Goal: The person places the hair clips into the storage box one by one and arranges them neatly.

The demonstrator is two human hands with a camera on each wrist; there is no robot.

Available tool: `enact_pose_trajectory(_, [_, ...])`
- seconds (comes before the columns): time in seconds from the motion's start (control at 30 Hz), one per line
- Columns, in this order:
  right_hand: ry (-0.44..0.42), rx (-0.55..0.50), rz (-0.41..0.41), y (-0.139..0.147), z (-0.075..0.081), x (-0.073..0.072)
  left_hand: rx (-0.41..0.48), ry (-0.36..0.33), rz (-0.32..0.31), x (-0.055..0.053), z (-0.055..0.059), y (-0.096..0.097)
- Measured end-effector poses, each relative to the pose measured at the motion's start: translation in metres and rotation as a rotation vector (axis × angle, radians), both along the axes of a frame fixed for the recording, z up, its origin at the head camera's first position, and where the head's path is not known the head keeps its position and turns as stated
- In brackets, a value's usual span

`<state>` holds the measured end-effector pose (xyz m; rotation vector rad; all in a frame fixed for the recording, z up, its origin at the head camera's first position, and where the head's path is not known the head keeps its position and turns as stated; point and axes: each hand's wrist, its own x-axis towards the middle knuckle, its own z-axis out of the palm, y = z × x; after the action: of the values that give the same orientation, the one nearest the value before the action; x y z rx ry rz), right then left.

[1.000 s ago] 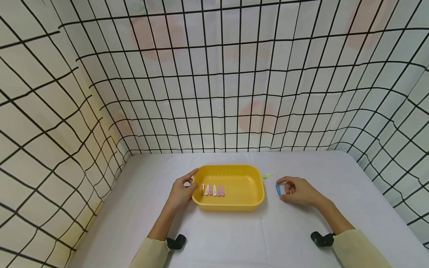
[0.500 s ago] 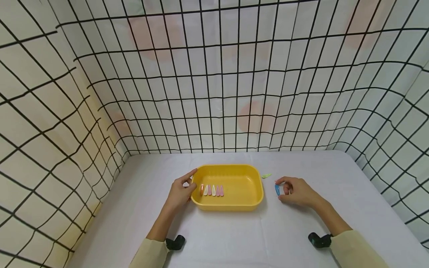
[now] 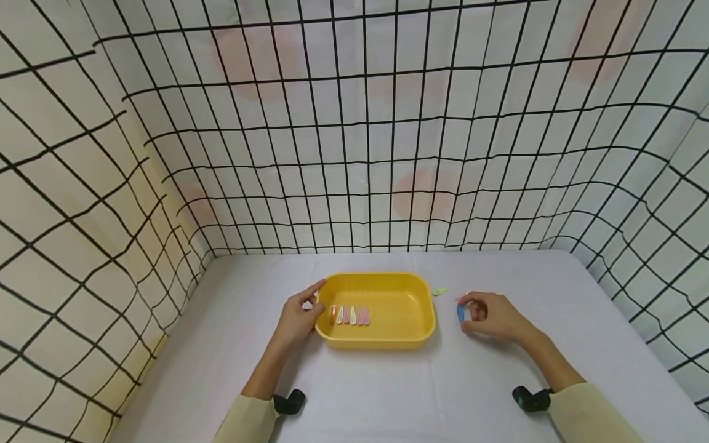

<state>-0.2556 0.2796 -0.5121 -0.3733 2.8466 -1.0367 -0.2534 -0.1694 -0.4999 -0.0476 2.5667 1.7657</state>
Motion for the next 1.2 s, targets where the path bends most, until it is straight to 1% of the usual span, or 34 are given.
enact_pose_trajectory(0.17, [0.013, -0.017, 0.010, 0.001, 0.002, 0.002, 0.003, -0.011, 0.000, 0.003, -0.004, -0.001])
enact_pose_trajectory(0.27, [0.034, -0.010, 0.030, 0.000, 0.005, 0.004, 0.002, -0.022, -0.002, 0.004, -0.006, -0.001])
enact_pose_trajectory(0.37, [0.057, -0.011, 0.031, -0.002, 0.011, 0.003, 0.006, -0.018, 0.001, 0.004, -0.006, -0.002])
enact_pose_trajectory(0.5, [0.078, -0.022, 0.035, -0.007, 0.025, 0.001, 0.015, -0.017, 0.007, 0.003, -0.004, -0.002])
enact_pose_trajectory(0.7, [0.109, -0.039, 0.062, -0.015, 0.043, 0.000, 0.006, -0.015, 0.006, 0.002, -0.002, -0.002])
enact_pose_trajectory(0.93, [0.132, -0.037, 0.076, -0.030, 0.056, -0.002, -0.004, -0.017, -0.001, 0.001, -0.001, -0.001])
enact_pose_trajectory(1.07, [0.144, -0.062, 0.098, -0.041, 0.062, -0.005, -0.004, -0.016, 0.000, 0.000, 0.000, -0.001])
enact_pose_trajectory(1.2, [0.135, -0.107, 0.131, -0.054, 0.064, -0.010, -0.002, -0.016, 0.001, 0.000, 0.000, 0.000])
